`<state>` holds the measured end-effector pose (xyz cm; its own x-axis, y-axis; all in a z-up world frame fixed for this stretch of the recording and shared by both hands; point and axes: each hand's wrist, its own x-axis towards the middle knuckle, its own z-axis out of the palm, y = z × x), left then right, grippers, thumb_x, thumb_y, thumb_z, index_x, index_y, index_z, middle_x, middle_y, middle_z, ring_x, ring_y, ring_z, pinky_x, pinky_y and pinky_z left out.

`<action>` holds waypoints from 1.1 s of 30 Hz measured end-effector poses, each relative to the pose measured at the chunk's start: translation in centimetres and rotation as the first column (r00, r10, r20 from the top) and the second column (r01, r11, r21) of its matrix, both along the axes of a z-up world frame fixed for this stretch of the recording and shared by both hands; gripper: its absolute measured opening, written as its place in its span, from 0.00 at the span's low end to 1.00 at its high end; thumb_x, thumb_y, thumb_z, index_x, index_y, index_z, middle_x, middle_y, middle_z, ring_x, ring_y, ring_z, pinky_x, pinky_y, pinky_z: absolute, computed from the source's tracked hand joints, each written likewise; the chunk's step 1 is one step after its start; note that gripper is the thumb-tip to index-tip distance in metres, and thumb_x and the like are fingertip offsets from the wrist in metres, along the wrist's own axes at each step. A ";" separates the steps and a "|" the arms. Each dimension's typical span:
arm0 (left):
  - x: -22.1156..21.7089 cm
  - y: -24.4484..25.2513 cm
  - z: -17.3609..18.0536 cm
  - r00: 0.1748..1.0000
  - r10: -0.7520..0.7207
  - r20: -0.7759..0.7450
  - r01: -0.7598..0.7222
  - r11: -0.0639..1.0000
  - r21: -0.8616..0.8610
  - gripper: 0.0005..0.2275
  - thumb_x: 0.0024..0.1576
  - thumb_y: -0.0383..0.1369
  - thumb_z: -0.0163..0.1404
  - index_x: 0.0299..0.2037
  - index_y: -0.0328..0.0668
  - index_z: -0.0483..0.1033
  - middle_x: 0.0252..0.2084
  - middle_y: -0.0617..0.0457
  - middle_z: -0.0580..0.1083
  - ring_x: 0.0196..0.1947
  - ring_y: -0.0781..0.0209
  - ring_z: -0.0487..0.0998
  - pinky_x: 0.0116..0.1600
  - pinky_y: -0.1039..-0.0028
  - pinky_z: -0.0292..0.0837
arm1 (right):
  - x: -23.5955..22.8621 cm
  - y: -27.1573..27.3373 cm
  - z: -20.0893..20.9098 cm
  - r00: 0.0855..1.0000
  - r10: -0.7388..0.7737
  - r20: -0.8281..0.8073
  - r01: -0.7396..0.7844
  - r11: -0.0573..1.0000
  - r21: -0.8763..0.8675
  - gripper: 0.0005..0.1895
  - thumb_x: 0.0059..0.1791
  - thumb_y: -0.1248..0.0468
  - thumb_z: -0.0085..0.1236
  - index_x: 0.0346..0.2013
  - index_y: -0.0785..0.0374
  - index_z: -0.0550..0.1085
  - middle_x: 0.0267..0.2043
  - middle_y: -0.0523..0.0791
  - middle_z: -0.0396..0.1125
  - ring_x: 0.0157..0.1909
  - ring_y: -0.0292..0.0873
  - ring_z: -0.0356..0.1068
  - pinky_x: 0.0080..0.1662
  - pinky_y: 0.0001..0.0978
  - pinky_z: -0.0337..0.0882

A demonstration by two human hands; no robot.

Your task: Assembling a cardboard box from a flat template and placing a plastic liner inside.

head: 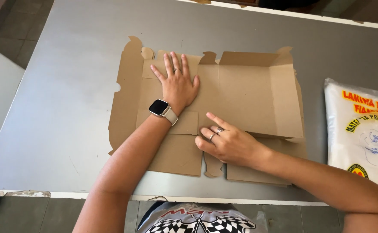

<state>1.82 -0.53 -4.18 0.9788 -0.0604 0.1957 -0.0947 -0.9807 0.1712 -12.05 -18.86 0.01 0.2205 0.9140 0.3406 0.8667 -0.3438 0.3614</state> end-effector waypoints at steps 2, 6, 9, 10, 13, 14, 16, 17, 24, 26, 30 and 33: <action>0.0 -0.1 0.2 1.000 -0.006 0.003 0.006 1.000 -0.007 0.35 0.62 0.51 0.35 0.75 0.35 0.51 0.77 0.31 0.48 0.77 0.32 0.37 0.65 0.19 0.20 | 0.2 0.4 1.4 0.998 -0.022 -0.065 0.025 0.999 0.043 0.15 0.52 0.64 0.46 0.53 0.60 0.69 0.37 0.46 0.67 0.35 0.44 0.75 0.69 0.52 0.61; 0.2 0.1 -0.4 1.000 -0.003 -0.006 0.003 1.000 -0.012 0.36 0.61 0.52 0.34 0.75 0.35 0.50 0.77 0.31 0.47 0.77 0.32 0.35 0.65 0.19 0.19 | 2.0 1.6 4.6 0.748 -0.249 -0.615 0.301 0.953 -0.020 0.24 0.47 0.63 0.62 0.56 0.62 0.67 0.12 0.45 0.68 0.22 0.46 0.78 0.65 0.44 0.64; 0.0 0.0 -0.1 1.000 -0.002 0.006 0.002 1.000 -0.008 0.35 0.62 0.50 0.36 0.75 0.34 0.51 0.77 0.31 0.49 0.77 0.32 0.37 0.65 0.20 0.19 | 4.6 2.9 4.7 0.554 -0.491 -0.672 0.457 0.854 -0.247 0.49 0.36 0.51 0.74 0.65 0.54 0.57 0.54 0.52 0.68 0.62 0.64 0.65 0.67 0.65 0.50; 0.0 -0.1 -0.1 1.000 -0.006 0.009 0.006 1.000 -0.006 0.35 0.62 0.50 0.36 0.75 0.34 0.51 0.77 0.31 0.49 0.77 0.32 0.37 0.65 0.20 0.19 | 5.4 2.8 4.7 0.554 -0.492 -0.672 0.462 0.853 -0.244 0.49 0.36 0.51 0.74 0.65 0.54 0.57 0.54 0.52 0.68 0.62 0.64 0.65 0.67 0.65 0.50; -0.2 0.2 -0.1 1.000 -0.005 -0.001 0.005 1.000 0.021 0.35 0.63 0.51 0.35 0.75 0.35 0.50 0.77 0.31 0.47 0.77 0.33 0.36 0.65 0.20 0.18 | 7.5 1.8 3.6 0.494 -0.484 -0.722 0.496 0.839 -0.223 0.66 0.22 0.43 0.81 0.68 0.54 0.55 0.65 0.52 0.53 0.70 0.66 0.51 0.69 0.75 0.34; -0.1 0.4 0.0 0.998 -0.017 -0.053 0.018 1.000 0.021 0.34 0.64 0.49 0.34 0.76 0.35 0.47 0.78 0.31 0.45 0.77 0.32 0.34 0.65 0.20 0.17 | 8.1 0.9 2.6 0.601 -0.310 -0.737 0.315 0.939 -0.138 0.55 0.32 0.37 0.66 0.69 0.49 0.56 0.72 0.53 0.46 0.74 0.66 0.41 0.70 0.73 0.30; 0.9 0.7 -0.3 0.995 -0.039 -0.095 0.041 0.999 0.022 0.33 0.65 0.48 0.33 0.77 0.36 0.44 0.78 0.31 0.42 0.77 0.31 0.31 0.65 0.20 0.15 | 8.6 -0.5 0.8 0.677 -0.122 -0.725 0.127 0.991 -0.048 0.46 0.42 0.31 0.51 0.71 0.43 0.58 0.79 0.54 0.39 0.78 0.65 0.32 0.70 0.71 0.26; 1.6 1.2 -0.8 0.976 -0.082 -0.204 0.086 0.996 0.010 0.33 0.66 0.51 0.28 0.78 0.42 0.39 0.79 0.35 0.38 0.77 0.35 0.27 0.64 0.20 0.14 | 8.6 -0.8 0.1 0.771 -0.061 -0.634 0.074 0.997 -0.007 0.35 0.48 0.34 0.44 0.69 0.35 0.61 0.80 0.47 0.39 0.80 0.57 0.32 0.72 0.64 0.27; 2.6 6.6 1.9 0.746 -0.255 -0.615 0.324 0.946 0.000 0.30 0.66 0.56 0.23 0.78 0.65 0.37 0.81 0.59 0.29 0.79 0.52 0.24 0.75 0.37 0.21 | 8.6 -0.2 0.0 0.804 0.077 -0.590 -0.069 0.997 0.036 0.22 0.59 0.42 0.31 0.65 0.26 0.68 0.78 0.33 0.49 0.80 0.45 0.37 0.73 0.56 0.27; -1.2 8.8 8.8 0.714 -0.279 -0.643 0.316 0.947 -0.060 0.26 0.66 0.49 0.28 0.76 0.64 0.46 0.81 0.57 0.35 0.80 0.50 0.30 0.77 0.42 0.27 | 9.2 -0.3 -0.6 0.798 0.054 -0.600 -0.083 0.996 -0.020 0.26 0.56 0.36 0.30 0.65 0.26 0.67 0.78 0.34 0.49 0.80 0.46 0.38 0.72 0.60 0.27; -5.9 14.7 13.0 0.809 -0.354 -0.468 0.411 0.912 0.020 0.32 0.56 0.19 0.41 0.68 0.71 0.66 0.78 0.59 0.55 0.79 0.47 0.45 0.76 0.43 0.41 | 9.1 -0.2 -0.2 0.783 -0.004 -0.622 -0.081 0.991 -0.108 0.31 0.51 0.30 0.33 0.66 0.26 0.64 0.78 0.35 0.48 0.79 0.47 0.40 0.72 0.62 0.29; -11.2 18.1 14.8 0.867 -0.233 -0.440 0.405 0.844 0.352 0.37 0.50 0.16 0.45 0.63 0.83 0.66 0.78 0.74 0.51 0.80 0.59 0.44 0.78 0.53 0.47 | 9.1 -0.1 0.0 0.776 -0.016 -0.630 -0.073 0.991 -0.114 0.30 0.51 0.30 0.35 0.66 0.26 0.63 0.78 0.34 0.48 0.79 0.46 0.39 0.72 0.62 0.30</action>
